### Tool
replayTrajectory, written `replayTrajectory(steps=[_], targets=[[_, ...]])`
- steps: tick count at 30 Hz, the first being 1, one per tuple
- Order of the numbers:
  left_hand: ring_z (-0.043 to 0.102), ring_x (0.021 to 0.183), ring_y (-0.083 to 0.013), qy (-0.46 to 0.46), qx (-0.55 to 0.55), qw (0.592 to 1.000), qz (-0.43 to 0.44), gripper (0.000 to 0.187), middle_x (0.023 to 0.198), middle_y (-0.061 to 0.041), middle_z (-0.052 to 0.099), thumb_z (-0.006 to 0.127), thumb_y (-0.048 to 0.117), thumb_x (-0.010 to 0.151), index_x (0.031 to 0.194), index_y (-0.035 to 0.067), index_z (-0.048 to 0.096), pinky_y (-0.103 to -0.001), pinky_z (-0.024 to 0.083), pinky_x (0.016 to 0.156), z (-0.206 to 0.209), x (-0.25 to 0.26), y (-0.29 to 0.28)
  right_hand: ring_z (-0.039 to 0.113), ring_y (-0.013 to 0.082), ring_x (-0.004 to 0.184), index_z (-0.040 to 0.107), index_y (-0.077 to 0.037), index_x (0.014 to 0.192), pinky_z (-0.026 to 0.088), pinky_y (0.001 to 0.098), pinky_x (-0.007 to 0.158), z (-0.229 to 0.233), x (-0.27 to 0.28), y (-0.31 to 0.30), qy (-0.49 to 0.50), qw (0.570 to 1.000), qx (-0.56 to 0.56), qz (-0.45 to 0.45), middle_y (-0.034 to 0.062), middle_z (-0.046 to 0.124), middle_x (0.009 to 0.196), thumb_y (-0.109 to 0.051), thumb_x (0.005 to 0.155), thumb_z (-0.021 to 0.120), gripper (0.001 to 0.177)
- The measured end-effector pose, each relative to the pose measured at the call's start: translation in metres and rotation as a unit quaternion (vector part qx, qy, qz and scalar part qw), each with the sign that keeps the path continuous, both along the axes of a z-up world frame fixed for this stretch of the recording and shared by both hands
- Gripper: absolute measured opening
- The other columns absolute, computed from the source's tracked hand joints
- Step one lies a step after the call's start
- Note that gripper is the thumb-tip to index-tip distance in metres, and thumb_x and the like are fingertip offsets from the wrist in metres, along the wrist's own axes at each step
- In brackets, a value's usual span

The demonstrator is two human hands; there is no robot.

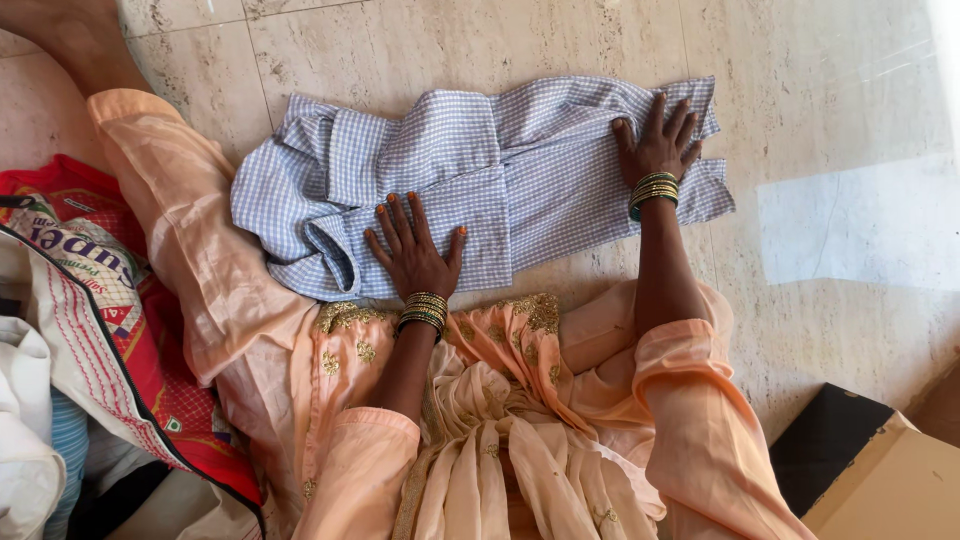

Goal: The person sits on the floor and folds a blue and white checkered shirt by hand. They smooth the fabric, fold the sleeves and sides inward, and then fold the shirt into a compact rectangular shape.

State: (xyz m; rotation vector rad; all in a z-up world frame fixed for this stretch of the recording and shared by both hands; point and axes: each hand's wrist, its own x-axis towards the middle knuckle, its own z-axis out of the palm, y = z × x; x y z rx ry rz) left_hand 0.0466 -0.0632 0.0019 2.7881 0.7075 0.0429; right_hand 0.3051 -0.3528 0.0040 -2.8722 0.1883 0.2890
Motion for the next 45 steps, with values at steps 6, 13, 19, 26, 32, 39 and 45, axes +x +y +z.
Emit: replayTrajectory(steps=[6, 13, 19, 26, 32, 39, 45], targets=[[0.006, 0.16, -0.0343, 0.008, 0.005, 1.0, 0.002, 0.091, 0.173, -0.018, 0.012, 0.032, 0.073, 0.101, 0.166, 0.01, 0.018, -0.062, -0.002, 0.125, 0.001, 0.0, 0.001, 0.057, 0.0466, 0.127, 0.065, -0.005, 0.133, 0.047, 0.0559, 0.102, 0.002, 0.016, -0.069, -0.173, 0.965, 0.142, -0.14, 0.0245, 0.062, 0.136, -0.053, 0.081, 0.078, 0.072], [0.007, 0.159, -0.036, 0.002, 0.015, 1.0, -0.002, 0.092, 0.172, -0.019, 0.013, 0.035, 0.072, 0.101, 0.165, 0.008, 0.019, -0.064, -0.001, 0.124, -0.002, 0.001, -0.001, 0.078, 0.0229, 0.087, 0.082, -0.009, 0.102, 0.062, 0.0366, 0.081, -0.039, 0.052, -0.121, -0.248, 0.95, 0.147, -0.118, 0.0097, 0.079, 0.096, -0.027, 0.091, 0.078, 0.021], [0.007, 0.159, -0.0374, 0.01, 0.011, 1.0, -0.001, 0.092, 0.172, -0.02, 0.013, 0.037, 0.071, 0.1, 0.165, 0.009, 0.018, -0.064, 0.0, 0.123, 0.0, 0.003, -0.002, 0.077, 0.0221, 0.084, 0.077, -0.01, 0.102, 0.063, 0.0356, 0.073, -0.032, 0.06, -0.144, -0.333, 0.907, 0.196, -0.169, 0.0086, 0.079, 0.09, -0.031, 0.09, 0.081, 0.024], [0.011, 0.159, -0.0392, -0.003, 0.015, 1.0, -0.001, 0.09, 0.171, -0.021, 0.018, 0.041, 0.069, 0.102, 0.165, 0.007, 0.023, -0.065, 0.002, 0.124, 0.003, 0.004, -0.004, 0.069, 0.0265, 0.114, 0.072, -0.018, 0.125, 0.056, 0.0411, 0.099, -0.015, 0.053, -0.107, -0.275, 0.939, 0.114, -0.171, 0.0081, 0.075, 0.124, -0.024, 0.092, 0.07, 0.034], [0.011, 0.159, -0.0401, -0.012, 0.009, 1.0, 0.0, 0.091, 0.171, -0.022, 0.018, 0.041, 0.069, 0.101, 0.165, 0.007, 0.024, -0.065, 0.002, 0.124, 0.004, 0.005, -0.005, 0.022, 0.0377, 0.157, 0.051, -0.02, 0.154, 0.017, 0.0597, 0.126, -0.026, 0.03, -0.035, -0.218, 0.974, -0.015, 0.058, 0.0126, 0.038, 0.167, -0.038, 0.109, 0.063, 0.05], [0.01, 0.159, -0.039, 0.003, 0.01, 1.0, 0.003, 0.092, 0.171, -0.022, 0.017, 0.039, 0.07, 0.101, 0.165, 0.007, 0.022, -0.065, 0.002, 0.124, 0.003, 0.003, -0.004, 0.049, 0.0446, 0.128, 0.054, -0.001, 0.143, 0.028, 0.0628, 0.106, 0.008, 0.078, -0.067, -0.259, 0.958, 0.015, -0.125, 0.023, 0.063, 0.132, -0.05, 0.08, 0.082, 0.085], [0.008, 0.159, -0.0385, 0.01, 0.009, 1.0, 0.0, 0.092, 0.172, -0.022, 0.016, 0.037, 0.07, 0.101, 0.166, 0.007, 0.021, -0.064, 0.001, 0.124, 0.0, 0.005, -0.004, 0.054, 0.0219, 0.067, 0.085, -0.006, 0.121, 0.038, 0.042, 0.067, -0.068, 0.168, -0.159, -0.251, 0.851, 0.419, -0.193, 0.0203, 0.077, 0.089, -0.019, 0.095, 0.079, 0.03]])
